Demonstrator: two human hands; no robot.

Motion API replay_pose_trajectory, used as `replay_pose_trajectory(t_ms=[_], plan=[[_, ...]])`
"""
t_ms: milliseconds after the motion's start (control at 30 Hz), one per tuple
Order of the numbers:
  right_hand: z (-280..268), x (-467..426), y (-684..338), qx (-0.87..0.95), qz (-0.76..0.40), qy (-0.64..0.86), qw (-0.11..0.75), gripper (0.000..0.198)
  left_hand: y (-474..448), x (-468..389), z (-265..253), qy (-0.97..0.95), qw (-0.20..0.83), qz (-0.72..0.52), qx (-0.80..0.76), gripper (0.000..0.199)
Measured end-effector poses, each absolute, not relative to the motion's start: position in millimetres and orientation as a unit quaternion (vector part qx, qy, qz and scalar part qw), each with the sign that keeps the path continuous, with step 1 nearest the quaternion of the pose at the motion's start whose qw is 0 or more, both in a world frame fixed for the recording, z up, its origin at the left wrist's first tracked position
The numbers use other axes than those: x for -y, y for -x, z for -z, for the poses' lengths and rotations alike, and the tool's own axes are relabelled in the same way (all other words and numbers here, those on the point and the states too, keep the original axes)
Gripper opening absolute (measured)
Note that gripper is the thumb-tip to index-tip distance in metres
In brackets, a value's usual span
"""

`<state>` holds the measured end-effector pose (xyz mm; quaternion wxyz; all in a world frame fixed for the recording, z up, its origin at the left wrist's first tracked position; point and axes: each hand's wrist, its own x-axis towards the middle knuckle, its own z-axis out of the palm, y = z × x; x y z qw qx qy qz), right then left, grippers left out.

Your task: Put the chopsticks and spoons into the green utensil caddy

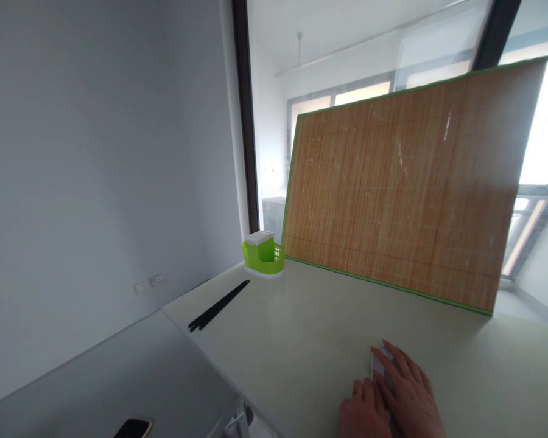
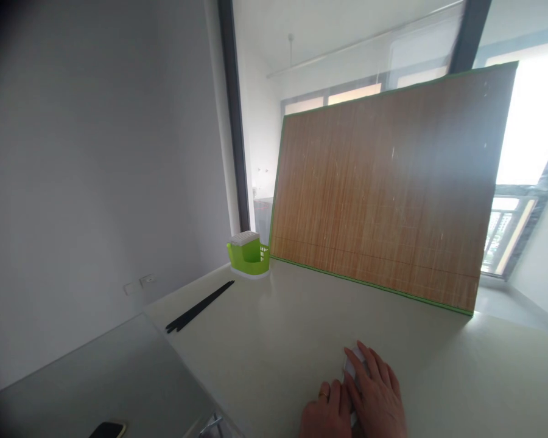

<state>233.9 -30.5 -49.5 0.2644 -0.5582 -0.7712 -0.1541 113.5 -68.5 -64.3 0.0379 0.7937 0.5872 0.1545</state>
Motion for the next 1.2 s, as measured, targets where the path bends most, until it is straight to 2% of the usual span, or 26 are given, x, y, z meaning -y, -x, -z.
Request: replay_pose_trajectory(t_ms=[100,167,300,400,600,833,967,1200], plan=[[53.2,31.1,-234.5,0.772,0.168,0.558,0.253,0.04,-99.4,73.2,50.0,-0.805,0.073,-0.134,-0.574,0.077],[55.4,31.4,-234.8,0.774,0.173,0.557,0.244,0.04,-77.5,74.4,31.1,-0.812,0.063,-0.148,-0.561,0.08],[56.6,31.9,-234.8,0.774,0.184,0.559,0.236,0.04,-3.7,54.7,-12.1,-0.773,-0.028,-0.196,-0.603,0.059],[55.6,31.3,-234.1,0.775,0.194,0.553,0.238,0.041,68.1,21.0,-29.4,-0.729,-0.087,-0.167,-0.658,0.049],[50.2,30.6,-230.6,0.811,0.202,0.493,0.242,0.033,201.0,-24.0,-31.3,-0.591,-0.136,-0.06,-0.793,0.047],[39.7,35.9,-227.6,0.853,0.205,0.412,0.247,0.019,259.7,-34.6,-34.4,-0.528,-0.079,-0.011,-0.846,0.044],[35.6,38.0,-225.5,0.863,0.196,0.394,0.247,0.015,261.9,-49.9,-41.3,-0.528,-0.02,0.027,-0.848,0.034],[29.2,42.7,-222.5,0.868,0.171,0.393,0.251,0.012,239.6,-52.6,-51.6,-0.569,0.029,0.057,-0.82,0.035]])
